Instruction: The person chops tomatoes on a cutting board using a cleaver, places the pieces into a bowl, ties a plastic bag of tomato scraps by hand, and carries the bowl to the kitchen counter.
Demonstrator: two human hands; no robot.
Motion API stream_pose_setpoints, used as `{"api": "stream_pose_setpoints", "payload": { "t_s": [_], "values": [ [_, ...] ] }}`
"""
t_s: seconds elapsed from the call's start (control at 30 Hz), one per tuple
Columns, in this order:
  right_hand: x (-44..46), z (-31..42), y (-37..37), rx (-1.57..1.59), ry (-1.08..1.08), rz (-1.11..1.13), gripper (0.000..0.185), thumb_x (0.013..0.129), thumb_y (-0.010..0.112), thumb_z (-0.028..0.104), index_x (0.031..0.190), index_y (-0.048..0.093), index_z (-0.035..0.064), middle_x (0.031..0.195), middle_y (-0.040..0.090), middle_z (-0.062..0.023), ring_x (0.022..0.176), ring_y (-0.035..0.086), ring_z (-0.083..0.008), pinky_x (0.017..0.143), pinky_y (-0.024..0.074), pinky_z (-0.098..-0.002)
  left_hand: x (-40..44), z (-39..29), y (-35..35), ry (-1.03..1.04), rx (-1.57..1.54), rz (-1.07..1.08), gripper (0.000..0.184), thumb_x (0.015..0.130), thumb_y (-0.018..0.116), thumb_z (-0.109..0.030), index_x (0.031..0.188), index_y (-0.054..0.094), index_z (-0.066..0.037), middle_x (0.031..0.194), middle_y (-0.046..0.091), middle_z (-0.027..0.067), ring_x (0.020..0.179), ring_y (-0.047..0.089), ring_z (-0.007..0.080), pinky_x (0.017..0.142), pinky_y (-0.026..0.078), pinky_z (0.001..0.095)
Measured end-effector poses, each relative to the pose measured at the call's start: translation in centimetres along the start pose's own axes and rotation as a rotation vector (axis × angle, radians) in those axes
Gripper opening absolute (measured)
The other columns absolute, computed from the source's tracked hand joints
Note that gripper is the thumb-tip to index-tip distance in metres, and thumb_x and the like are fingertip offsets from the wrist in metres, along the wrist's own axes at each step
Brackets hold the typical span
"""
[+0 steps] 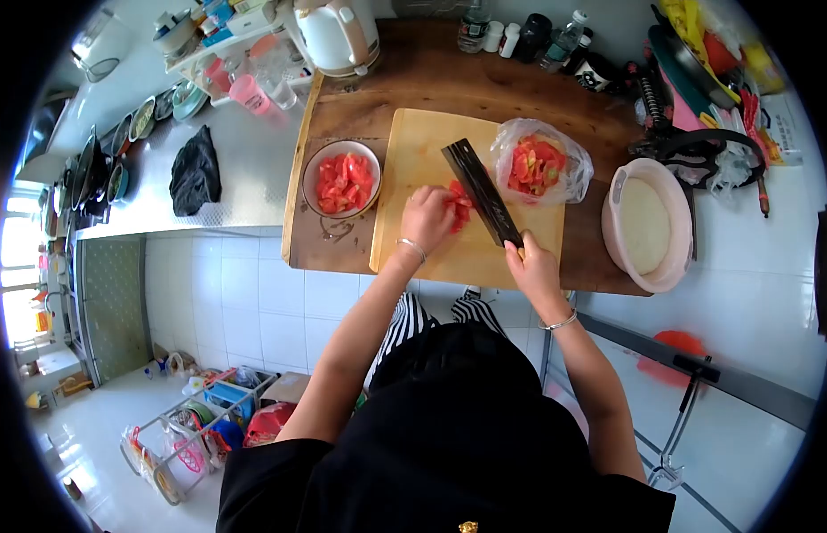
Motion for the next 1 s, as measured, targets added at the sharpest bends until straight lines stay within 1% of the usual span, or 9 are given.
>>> {"api": "stream_pose_setpoints", "payload": {
  "t_s": [0.1, 0.2, 0.33, 0.43, 0.53, 0.63, 0.73, 0.9, 1.0],
  "values": [
    [-0.6, -1.4, -0.7, 0.042, 0.082, -0.029, 0.024, 0.089, 0.062, 0.026, 0.084, 0.049, 0.0054, 0.057, 0.056, -0.0172, 0.054, 0.058, -0.0399, 0.048, 0.0423, -0.0482, 4.1, 1.2, 1.5, -0.058, 0.059, 0.058, 0.023, 0.078, 0.067, -0.016, 0.099, 0.063, -0.006, 0.1, 0.063, 0.0146, 0.096, 0.059, 0.0335, 0.081, 0.049, 0.0435],
    [-1.3, -2.7, -1.2, 0.095, 0.14, -0.061, 0.026, 0.09, 0.062, 0.027, 0.085, 0.049, 0.0048, 0.059, 0.057, -0.0191, 0.057, 0.058, -0.0415, 0.049, 0.0424, -0.0482, 6.6, 3.1, 6.6, -0.351, 0.097, 0.48, 0.039, 0.079, 0.066, -0.027, 0.113, 0.061, -0.007, 0.111, 0.063, 0.017, 0.104, 0.059, 0.0367, 0.091, 0.048, 0.0436],
    [-2.2, -3.6, -1.8, 0.205, 0.174, -0.132, 0.026, 0.09, 0.062, 0.027, 0.087, 0.05, 0.0042, 0.062, 0.058, -0.0207, 0.06, 0.059, -0.0426, 0.049, 0.0428, -0.0472, 7.4, 3.4, 10.2, -0.275, 0.249, 0.712, 0.041, 0.077, 0.067, -0.028, 0.112, 0.061, -0.008, 0.111, 0.063, 0.0174, 0.098, 0.062, 0.0369, 0.09, 0.048, 0.044],
    [-2.5, -3.6, -2.0, 0.275, 0.204, -0.107, 0.026, 0.089, 0.062, 0.026, 0.088, 0.051, 0.0035, 0.063, 0.059, -0.0208, 0.062, 0.059, -0.0433, 0.05, 0.043, -0.0452, 7.9, 2.2, 9.3, -0.174, 0.274, 0.639, 0.037, 0.074, 0.069, -0.03, 0.103, 0.063, -0.008, 0.098, 0.066, 0.0176, 0.09, 0.064, 0.0346, 0.081, 0.052, 0.0402],
    [-2.6, -2.8, -1.7, 0.291, 0.188, -0.103, 0.025, 0.09, 0.062, 0.025, 0.087, 0.051, 0.0023, 0.061, 0.058, -0.0193, 0.057, 0.059, -0.038, 0.049, 0.0426, -0.0409, 6.5, 3.5, 6.8, -0.393, 0.139, 0.584, 0.035, 0.073, 0.069, -0.026, 0.102, 0.062, -0.007, 0.101, 0.067, 0.0168, 0.092, 0.063, 0.0373, 0.083, 0.051, 0.0418],
    [-2.5, -2.1, 0.6, 0.488, 0.268, 0.03, 0.027, 0.09, 0.062, 0.025, 0.086, 0.051, 0.0012, 0.058, 0.055, -0.0162, 0.049, 0.055, -0.0292, 0.048, 0.041, -0.0374, 4.9, 6.2, 1.4, -0.468, 0.102, 0.194, 0.033, 0.072, 0.071, -0.025, 0.098, 0.063, -0.005, 0.091, 0.068, 0.0157, 0.086, 0.066, 0.0329, 0.077, 0.052, 0.0383],
    [-2.9, -2.4, 4.7, 0.582, 0.381, 0.213, 0.028, 0.091, 0.062, 0.026, 0.085, 0.051, 0.0007, 0.056, 0.052, -0.0137, 0.047, 0.051, -0.0219, 0.047, 0.0394, -0.0352, 0.3, 10.5, -1.5, -0.629, -0.176, 0.039, 0.024, 0.08, 0.068, -0.015, 0.095, 0.058, 0.001, 0.086, 0.067, 0.0096, 0.072, 0.065, 0.0129, 0.06, 0.053, 0.0255],
    [-1.8, -2.3, 7.1, 0.369, 0.232, 0.338, 0.031, 0.091, 0.06, 0.029, 0.086, 0.05, 0.0002, 0.06, 0.056, -0.016, 0.051, 0.055, -0.0323, 0.05, 0.0416, -0.0415, -6.1, 12.1, -2.8, -0.85, -0.385, -0.063, 0.03, 0.077, 0.069, -0.02, 0.094, 0.06, 0.003, 0.082, 0.068, 0.0142, 0.076, 0.068, 0.0228, 0.069, 0.054, 0.0323],
    [0.4, -1.8, 5.0, 0.061, 0.119, 0.31, 0.033, 0.091, 0.059, 0.033, 0.086, 0.05, 0.002, 0.062, 0.059, -0.0183, 0.06, 0.059, -0.0419, 0.052, 0.0433, -0.0493, -5.9, 9.4, -3.1, -0.77, -0.149, -0.025, 0.032, 0.079, 0.069, -0.022, 0.094, 0.058, 0.004, 0.084, 0.068, 0.0179, 0.075, 0.067, 0.0253, 0.068, 0.053, 0.0338]
  ]
}}
Point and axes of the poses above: each hand's wrist, its own x-axis towards the middle knuckle, its own y-axis out of the palm, z = x × y, the point moved 10 cm from there along x, towards the middle knuckle
